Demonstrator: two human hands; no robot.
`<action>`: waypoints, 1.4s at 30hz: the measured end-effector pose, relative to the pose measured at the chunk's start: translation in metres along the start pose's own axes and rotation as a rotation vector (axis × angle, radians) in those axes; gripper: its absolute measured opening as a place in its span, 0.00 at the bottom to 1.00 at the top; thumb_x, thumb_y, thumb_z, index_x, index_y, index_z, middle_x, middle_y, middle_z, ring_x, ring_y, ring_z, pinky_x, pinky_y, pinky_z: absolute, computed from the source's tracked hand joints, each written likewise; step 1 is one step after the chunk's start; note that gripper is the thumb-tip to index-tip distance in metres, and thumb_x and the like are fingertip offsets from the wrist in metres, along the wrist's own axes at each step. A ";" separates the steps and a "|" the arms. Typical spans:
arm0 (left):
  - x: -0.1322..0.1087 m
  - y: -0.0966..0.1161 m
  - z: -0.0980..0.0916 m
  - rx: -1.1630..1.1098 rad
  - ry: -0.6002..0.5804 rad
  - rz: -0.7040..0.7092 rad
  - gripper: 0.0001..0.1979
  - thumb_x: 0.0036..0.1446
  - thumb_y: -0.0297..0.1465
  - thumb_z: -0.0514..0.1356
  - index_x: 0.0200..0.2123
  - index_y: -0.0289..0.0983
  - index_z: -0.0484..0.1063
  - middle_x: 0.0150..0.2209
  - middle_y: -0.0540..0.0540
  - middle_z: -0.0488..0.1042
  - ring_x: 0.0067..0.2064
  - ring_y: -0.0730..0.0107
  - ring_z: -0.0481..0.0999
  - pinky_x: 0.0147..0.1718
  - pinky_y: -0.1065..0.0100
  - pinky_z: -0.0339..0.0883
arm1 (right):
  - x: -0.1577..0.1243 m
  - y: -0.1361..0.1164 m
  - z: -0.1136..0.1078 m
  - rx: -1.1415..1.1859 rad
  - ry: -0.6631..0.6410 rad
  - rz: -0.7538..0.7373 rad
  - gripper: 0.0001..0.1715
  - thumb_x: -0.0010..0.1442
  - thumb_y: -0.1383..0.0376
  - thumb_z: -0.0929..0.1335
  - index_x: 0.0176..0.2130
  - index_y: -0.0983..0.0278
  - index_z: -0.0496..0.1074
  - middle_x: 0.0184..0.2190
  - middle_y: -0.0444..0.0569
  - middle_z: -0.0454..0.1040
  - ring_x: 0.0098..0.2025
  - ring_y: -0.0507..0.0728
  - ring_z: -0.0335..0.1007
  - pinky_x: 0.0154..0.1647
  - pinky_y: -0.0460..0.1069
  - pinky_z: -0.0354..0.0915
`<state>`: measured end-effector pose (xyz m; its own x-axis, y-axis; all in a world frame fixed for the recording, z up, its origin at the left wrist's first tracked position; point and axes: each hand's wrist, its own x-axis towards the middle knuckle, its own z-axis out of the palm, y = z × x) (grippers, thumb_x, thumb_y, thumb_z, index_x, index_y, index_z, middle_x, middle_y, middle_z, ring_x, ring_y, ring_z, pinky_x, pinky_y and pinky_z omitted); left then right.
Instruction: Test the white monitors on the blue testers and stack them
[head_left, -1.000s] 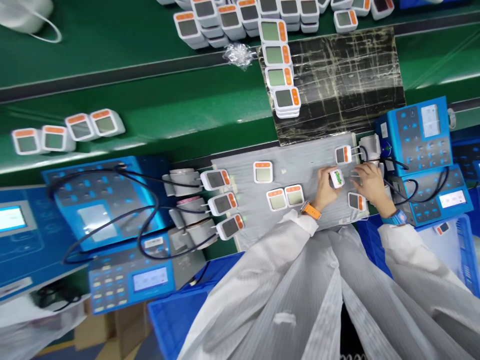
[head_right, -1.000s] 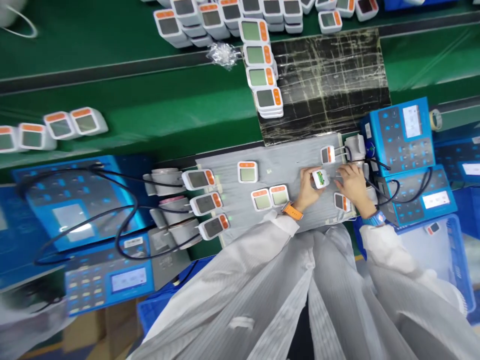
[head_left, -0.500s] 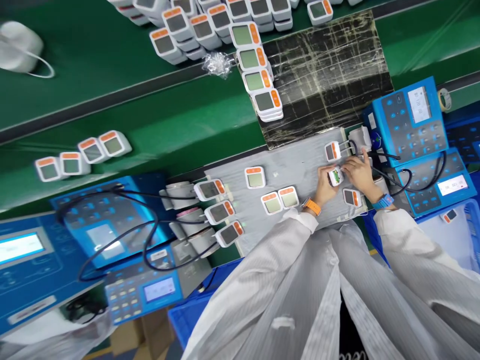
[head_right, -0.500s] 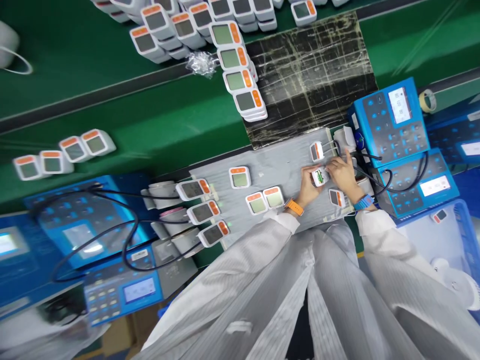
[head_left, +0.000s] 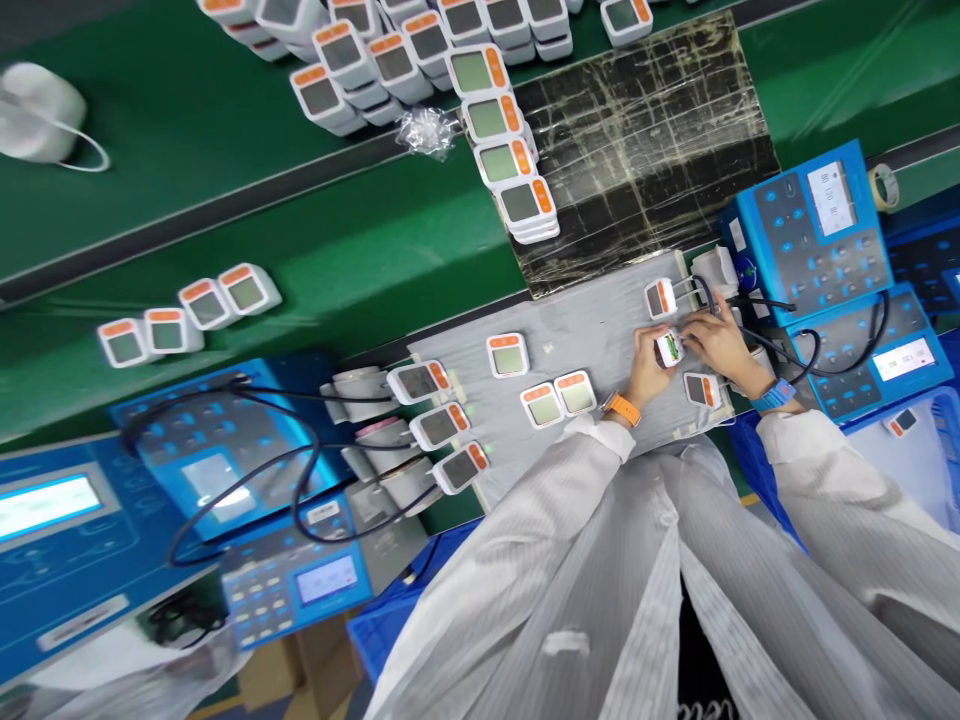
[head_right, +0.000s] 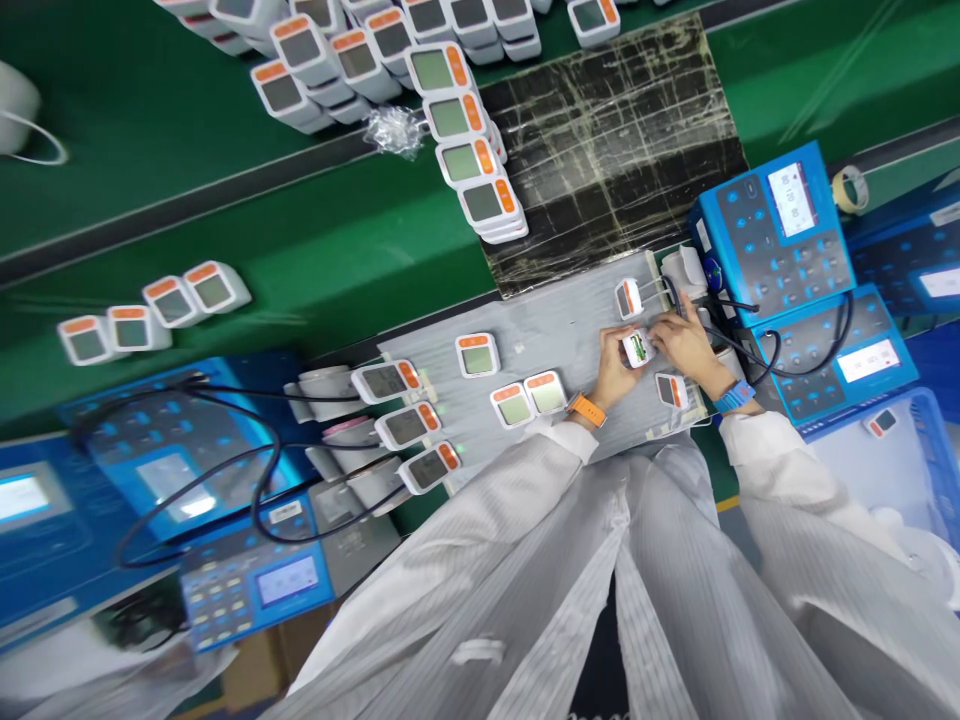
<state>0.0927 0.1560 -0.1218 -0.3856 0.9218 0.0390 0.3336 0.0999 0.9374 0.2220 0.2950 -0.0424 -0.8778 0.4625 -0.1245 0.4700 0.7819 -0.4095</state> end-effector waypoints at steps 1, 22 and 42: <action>0.000 0.000 -0.001 -0.009 -0.001 0.001 0.30 0.57 0.23 0.69 0.59 0.41 0.63 0.62 0.36 0.69 0.66 0.53 0.72 0.56 0.50 0.78 | -0.003 0.002 -0.001 0.024 -0.012 -0.026 0.09 0.68 0.68 0.68 0.40 0.60 0.81 0.46 0.51 0.84 0.56 0.66 0.77 0.78 0.75 0.46; 0.010 0.013 0.010 0.014 -0.045 0.003 0.31 0.58 0.22 0.67 0.63 0.39 0.66 0.61 0.36 0.71 0.66 0.50 0.72 0.65 0.47 0.72 | -0.008 -0.003 0.001 -0.128 -0.077 -0.075 0.18 0.63 0.76 0.64 0.38 0.60 0.81 0.45 0.55 0.84 0.62 0.68 0.71 0.78 0.78 0.40; -0.044 -0.026 -0.203 0.708 0.355 -0.747 0.45 0.63 0.50 0.66 0.74 0.35 0.56 0.71 0.26 0.61 0.71 0.34 0.62 0.67 0.42 0.60 | -0.088 -0.053 -0.012 -0.046 0.052 0.729 0.24 0.62 0.47 0.70 0.46 0.63 0.77 0.39 0.58 0.81 0.39 0.67 0.78 0.42 0.59 0.72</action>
<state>-0.0734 0.0365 -0.0774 -0.8855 0.3893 -0.2536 0.2877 0.8881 0.3585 0.2754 0.2177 0.0009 -0.3359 0.8904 -0.3072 0.9375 0.2845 -0.2006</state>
